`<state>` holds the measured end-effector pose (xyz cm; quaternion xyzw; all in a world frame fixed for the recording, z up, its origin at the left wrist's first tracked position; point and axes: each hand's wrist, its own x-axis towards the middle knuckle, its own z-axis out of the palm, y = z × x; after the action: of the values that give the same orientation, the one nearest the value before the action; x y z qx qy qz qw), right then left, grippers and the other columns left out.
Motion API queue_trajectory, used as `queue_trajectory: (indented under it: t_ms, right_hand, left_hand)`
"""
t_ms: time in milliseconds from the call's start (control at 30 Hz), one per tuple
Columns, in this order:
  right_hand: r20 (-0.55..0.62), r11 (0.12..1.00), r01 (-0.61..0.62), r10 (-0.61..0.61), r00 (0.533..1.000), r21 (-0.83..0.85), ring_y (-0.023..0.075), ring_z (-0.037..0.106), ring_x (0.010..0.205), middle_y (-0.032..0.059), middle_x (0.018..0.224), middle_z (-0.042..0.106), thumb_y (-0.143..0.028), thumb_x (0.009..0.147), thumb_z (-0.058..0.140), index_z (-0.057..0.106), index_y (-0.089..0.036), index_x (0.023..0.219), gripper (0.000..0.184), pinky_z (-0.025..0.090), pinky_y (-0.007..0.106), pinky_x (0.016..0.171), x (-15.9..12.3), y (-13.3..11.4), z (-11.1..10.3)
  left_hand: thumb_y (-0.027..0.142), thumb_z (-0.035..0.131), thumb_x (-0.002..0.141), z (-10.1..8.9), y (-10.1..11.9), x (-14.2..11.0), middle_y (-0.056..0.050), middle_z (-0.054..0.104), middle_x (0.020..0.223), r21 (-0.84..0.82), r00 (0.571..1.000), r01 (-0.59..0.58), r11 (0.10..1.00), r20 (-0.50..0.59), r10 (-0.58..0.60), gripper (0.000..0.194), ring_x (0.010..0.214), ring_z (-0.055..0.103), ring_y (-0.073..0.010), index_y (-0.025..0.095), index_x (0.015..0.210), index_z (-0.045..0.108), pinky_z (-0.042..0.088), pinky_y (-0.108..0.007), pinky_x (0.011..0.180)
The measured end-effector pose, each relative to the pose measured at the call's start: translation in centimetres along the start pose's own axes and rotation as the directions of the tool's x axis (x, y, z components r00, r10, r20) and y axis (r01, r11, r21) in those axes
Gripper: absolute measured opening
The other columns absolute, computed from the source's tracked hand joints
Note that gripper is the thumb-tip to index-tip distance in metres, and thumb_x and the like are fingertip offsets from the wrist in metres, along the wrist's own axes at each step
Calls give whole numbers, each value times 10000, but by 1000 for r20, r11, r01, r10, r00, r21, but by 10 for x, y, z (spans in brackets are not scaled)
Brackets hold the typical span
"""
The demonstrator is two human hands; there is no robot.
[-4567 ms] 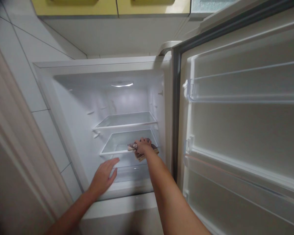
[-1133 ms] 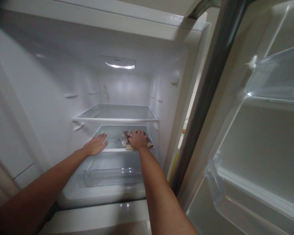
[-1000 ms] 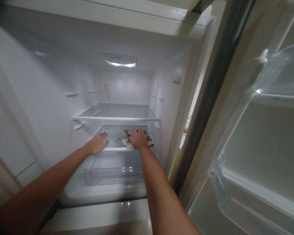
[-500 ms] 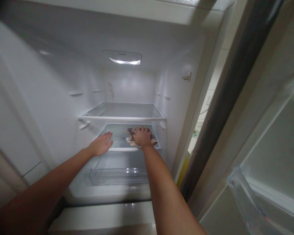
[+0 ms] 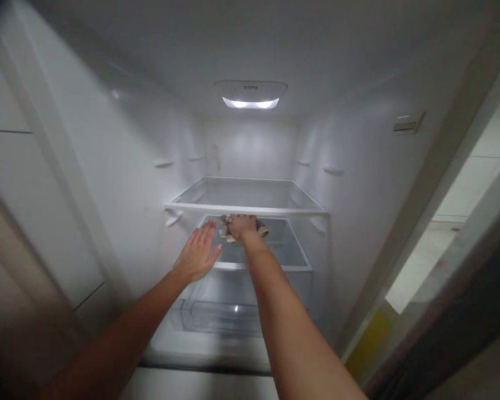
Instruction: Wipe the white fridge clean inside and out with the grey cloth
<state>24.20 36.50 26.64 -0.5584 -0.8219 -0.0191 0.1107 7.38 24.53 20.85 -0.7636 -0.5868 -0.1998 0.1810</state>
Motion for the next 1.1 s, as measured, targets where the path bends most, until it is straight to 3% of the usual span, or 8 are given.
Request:
queue_trajectory:
  t_ms: [167, 300, 467, 633, 733, 867, 1000, 1100]
  right_hand:
    - [43, 968, 245, -247, 968, 57, 346, 444, 1489, 120, 1598, 514, -432, 1086, 518, 614, -276, 1524, 475, 373, 603, 1239, -11, -37, 2]
    - [85, 927, 363, -371, 925, 93, 310, 442, 1480, 61, 1617, 507, -424, 1053, 579, 664, -357, 1480, 441, 447, 513, 1192, -59, -41, -5]
    - [95, 949, 289, -302, 949, 125, 262, 533, 1388, 9, 1507, 599, -508, 1005, 682, 740, -382, 1374, 395, 471, 413, 1143, -110, 3, -19]
    - [15, 994, 76, -77, 997, 85, 267, 573, 1339, 52, 1449, 633, -515, 1005, 667, 764, -308, 1331, 399, 473, 378, 1102, -129, 65, -29]
    - [-41, 998, -41, 43, 998, 39, 301, 546, 1374, 92, 1473, 613, -534, 1053, 572, 728, -289, 1373, 433, 464, 439, 1117, -124, 84, -28]
    - [-91, 992, -121, 119, 989, -18, 358, 508, 1406, 157, 1516, 572, -530, 1084, 475, 658, -269, 1459, 492, 411, 561, 1162, -97, 83, -19]
    - [-79, 989, -141, 137, 987, -47, 413, 465, 1444, 215, 1540, 544, -453, 1078, 443, 623, -228, 1496, 508, 328, 676, 1185, -52, 56, -9]
    - [-43, 996, -66, 64, 997, -51, 413, 442, 1474, 211, 1558, 537, -452, 1077, 425, 618, -231, 1507, 520, 260, 709, 1215, -26, 24, -1]
  left_hand:
    - [465, 280, 1122, 5, -3, -2, -203, 204, 1830, -8, 983, -30, 1000, -182, 28, 767, 1704, 223, -318, 41, 1744, 136, 197, -528, 1391]
    - [520, 336, 1109, -2, -4, -5, -228, 352, 1776, -78, 984, -74, 994, -168, 60, 778, 1646, 364, -335, 44, 1718, 249, 283, -522, 1357]
    - [593, 426, 1083, -10, -6, -10, -135, 749, 1426, -143, 988, -147, 979, -77, 137, 606, 1295, 710, -297, 189, 1487, 629, 549, -451, 1132]
    - [487, 425, 1089, -9, -5, -10, -130, 766, 1394, -123, 990, -135, 983, -62, 129, 484, 1291, 716, -309, 204, 1333, 732, 556, -477, 1127]
    - [434, 455, 1076, -7, -4, -9, -131, 768, 1386, -105, 988, -141, 985, -74, 133, 450, 1295, 711, -302, 200, 1345, 730, 559, -464, 1124]
    - [399, 457, 1074, -3, -3, -10, -153, 764, 1374, -70, 987, -145, 987, -80, 139, 447, 1267, 712, -321, 166, 1349, 721, 569, -491, 1093]
    - [351, 464, 1066, -2, -2, -11, -141, 747, 1395, -31, 990, -129, 991, -66, 127, 417, 1254, 703, -308, 177, 1365, 698, 573, -470, 1056]
    - [311, 490, 1047, -4, 0, -11, -112, 745, 1382, -11, 992, -120, 993, -51, 119, 375, 1237, 698, -283, 213, 1349, 690, 572, -430, 1021]
